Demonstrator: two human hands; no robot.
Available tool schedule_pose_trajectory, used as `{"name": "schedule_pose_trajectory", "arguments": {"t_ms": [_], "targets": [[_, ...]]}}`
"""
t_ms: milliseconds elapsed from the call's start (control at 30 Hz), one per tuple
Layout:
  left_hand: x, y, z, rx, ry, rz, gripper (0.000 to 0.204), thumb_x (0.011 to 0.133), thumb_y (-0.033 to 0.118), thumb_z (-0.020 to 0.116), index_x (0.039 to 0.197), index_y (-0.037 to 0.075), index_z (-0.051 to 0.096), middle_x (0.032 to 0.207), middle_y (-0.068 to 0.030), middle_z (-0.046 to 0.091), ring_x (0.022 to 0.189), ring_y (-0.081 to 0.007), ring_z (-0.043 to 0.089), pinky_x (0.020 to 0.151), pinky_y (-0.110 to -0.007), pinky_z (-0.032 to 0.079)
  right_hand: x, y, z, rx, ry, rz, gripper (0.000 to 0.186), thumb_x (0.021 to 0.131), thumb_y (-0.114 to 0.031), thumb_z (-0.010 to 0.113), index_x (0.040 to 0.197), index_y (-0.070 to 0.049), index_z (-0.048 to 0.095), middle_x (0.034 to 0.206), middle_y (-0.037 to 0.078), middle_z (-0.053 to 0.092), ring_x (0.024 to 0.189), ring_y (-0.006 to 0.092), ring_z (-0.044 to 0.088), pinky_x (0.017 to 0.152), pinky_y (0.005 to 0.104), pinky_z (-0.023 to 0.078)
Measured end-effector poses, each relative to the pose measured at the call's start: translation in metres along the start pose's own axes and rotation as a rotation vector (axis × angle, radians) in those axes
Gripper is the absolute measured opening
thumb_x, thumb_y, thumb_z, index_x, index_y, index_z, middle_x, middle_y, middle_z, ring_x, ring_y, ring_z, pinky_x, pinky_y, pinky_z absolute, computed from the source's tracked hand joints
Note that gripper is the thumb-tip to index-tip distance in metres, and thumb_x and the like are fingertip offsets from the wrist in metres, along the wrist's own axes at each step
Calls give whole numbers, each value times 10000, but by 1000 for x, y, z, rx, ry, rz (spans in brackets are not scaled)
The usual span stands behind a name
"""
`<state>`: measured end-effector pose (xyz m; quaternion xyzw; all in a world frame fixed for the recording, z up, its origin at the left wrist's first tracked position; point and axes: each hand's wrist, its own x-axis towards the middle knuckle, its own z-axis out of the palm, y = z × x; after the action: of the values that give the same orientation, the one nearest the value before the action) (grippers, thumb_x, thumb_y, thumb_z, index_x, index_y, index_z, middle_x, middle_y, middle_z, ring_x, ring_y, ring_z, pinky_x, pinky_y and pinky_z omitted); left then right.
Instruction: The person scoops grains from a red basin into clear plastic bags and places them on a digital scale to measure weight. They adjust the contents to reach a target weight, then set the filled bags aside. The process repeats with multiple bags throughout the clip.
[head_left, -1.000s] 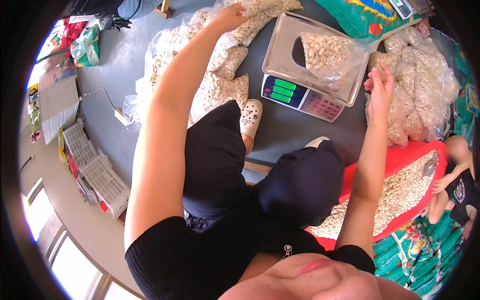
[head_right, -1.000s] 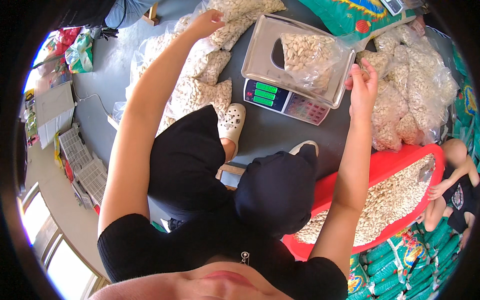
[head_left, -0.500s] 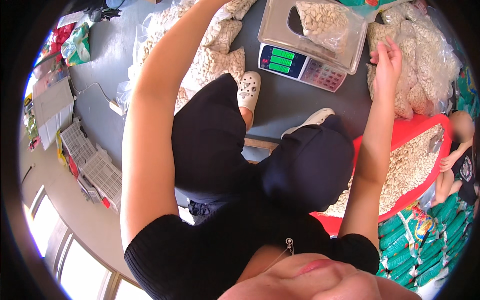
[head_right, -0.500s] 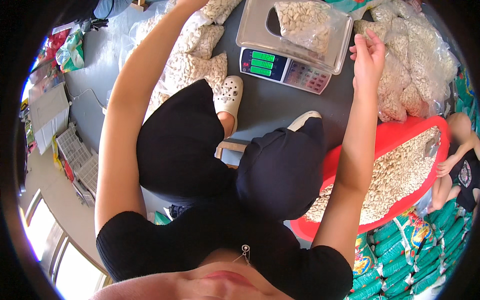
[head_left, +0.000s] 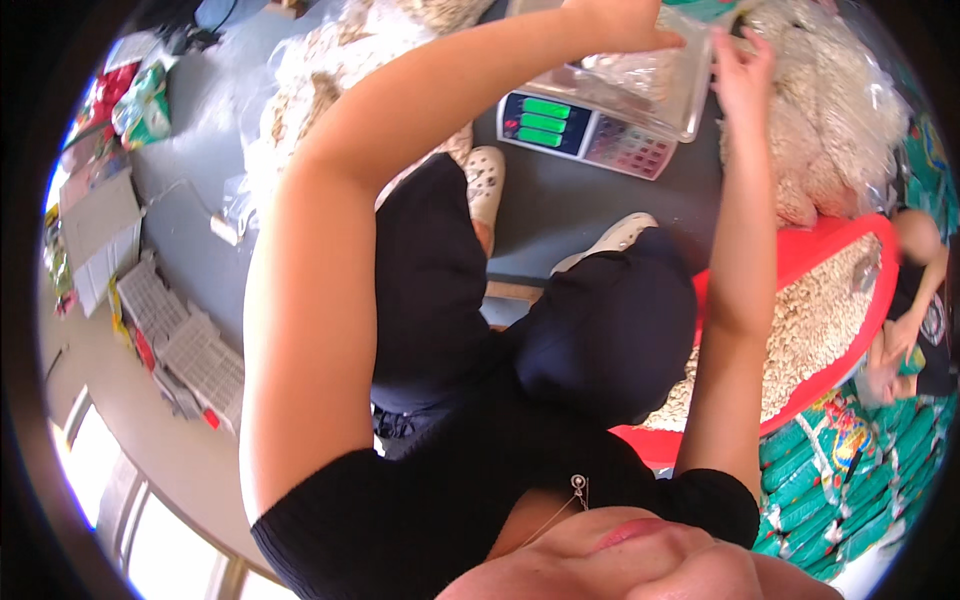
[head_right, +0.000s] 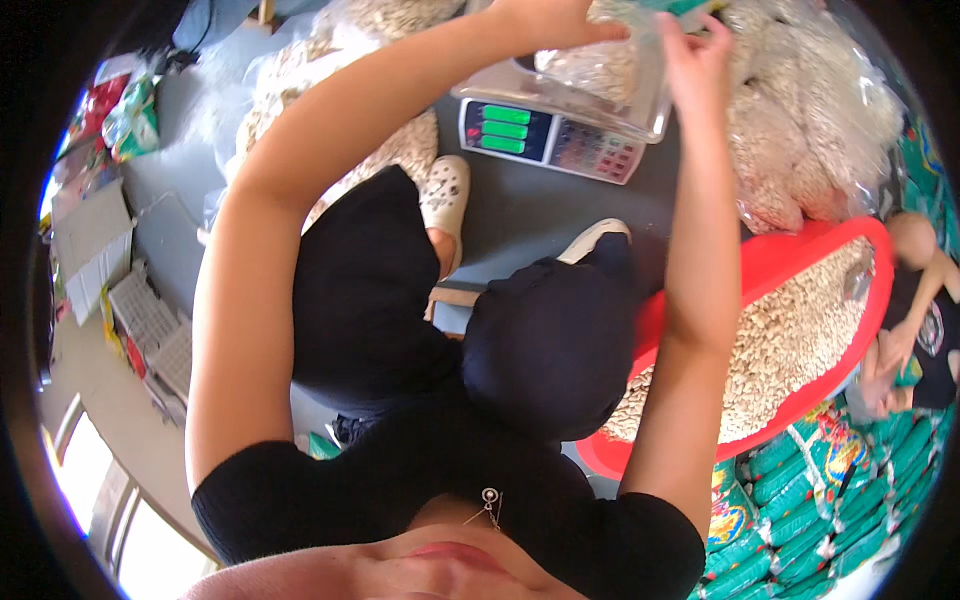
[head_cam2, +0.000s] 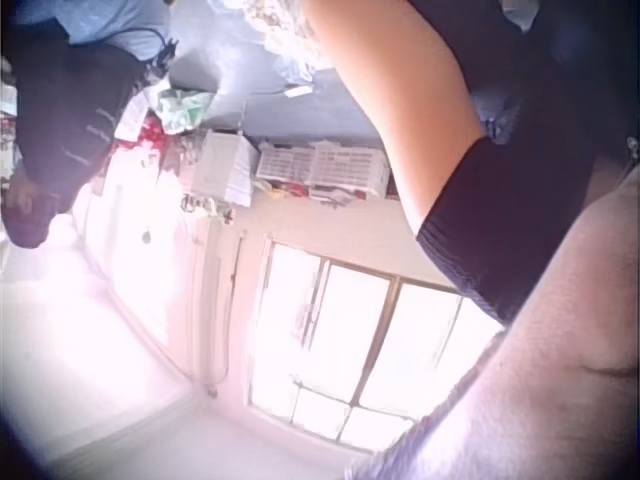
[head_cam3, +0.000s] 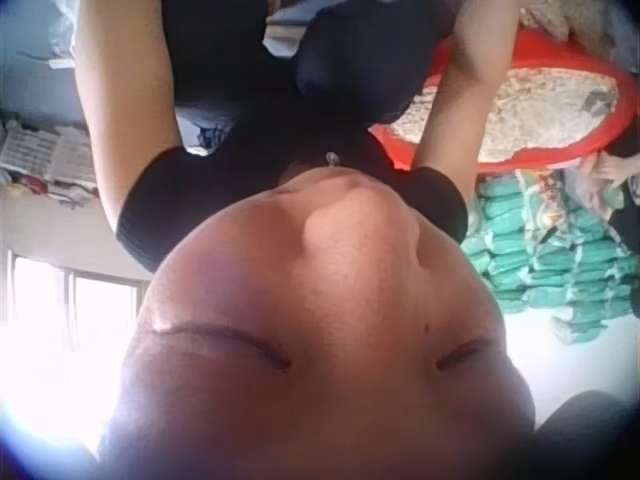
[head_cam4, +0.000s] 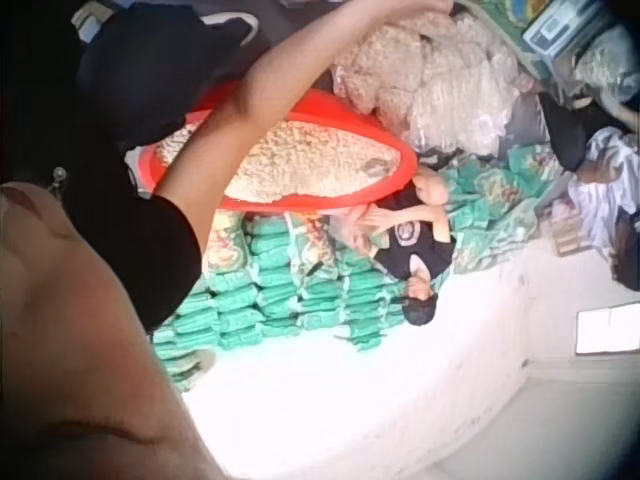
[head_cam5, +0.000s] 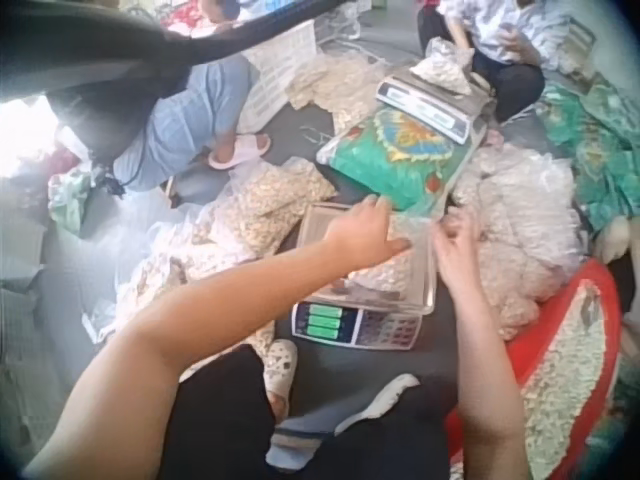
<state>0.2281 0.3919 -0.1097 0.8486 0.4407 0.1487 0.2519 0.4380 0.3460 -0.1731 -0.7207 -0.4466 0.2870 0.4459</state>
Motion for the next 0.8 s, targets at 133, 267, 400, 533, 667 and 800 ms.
{"name": "schedule_pose_trajectory", "arguments": {"t_ms": [133, 267, 400, 533, 667, 800], "targets": [[26, -23, 54, 68, -147, -110, 395, 846, 250, 567, 1144, 22, 442, 931, -235, 639, 899, -385, 638, 764, -507, 502, 0, 23, 34, -191, 43, -262, 357, 877, -182, 599, 1182, -54, 463, 754, 55, 594, 583, 171, 559, 528, 311, 456], [15, -31, 25, -58, -46, -62, 285, 859, 136, 474, 1141, 97, 461, 805, -213, 638, 769, -393, 642, 657, -521, 479, -43, 4, -8, -322, -32, -264, 388, 800, -121, 648, 1134, -15, 480, 936, 70, 646, 608, 115, 555, 570, 259, 454], [2, -52, 14, -358, -87, -91, 240, 868, 70, 462, 1104, 90, 499, 691, -121, 583, 624, -307, 597, 599, -428, 472, -84, 35, -89, -267, 108, -348, 271, 808, -105, 617, 1049, -29, 519, 1022, 97, 641, 637, 172, 609, 611, 307, 496], [-8, -74, 20, -357, 209, 331, 213, 860, 18, 456, 997, 85, 604, 831, -81, 600, 780, -202, 577, 705, -329, 454, -139, 44, -196, -505, 419, -80, 310, 842, -153, 652, 1100, -6, 563, 1022, 123, 631, 880, 204, 597, 779, 320, 484], [-5, -55, -3, 427, -247, -237, 278, 849, 130, 474, 1029, 132, 686, 1142, -90, 638, 940, -278, 655, 753, -421, 519, -226, 112, -326, -1357, 334, 273, 403, 874, -428, 589, 1158, -142, 605, 1078, 139, 622, 1002, 321, 580, 878, 443, 451], [-4, -31, -9, 971, -214, -141, 226, 835, 168, 557, 976, 91, 717, 1147, -80, 622, 1114, -263, 565, 844, -399, 503, -287, 146, -322, -1182, 291, 413, 440, 909, -504, 484, 1236, -225, 578, 1232, 100, 566, 1121, 349, 513, 916, 474, 427]]}}
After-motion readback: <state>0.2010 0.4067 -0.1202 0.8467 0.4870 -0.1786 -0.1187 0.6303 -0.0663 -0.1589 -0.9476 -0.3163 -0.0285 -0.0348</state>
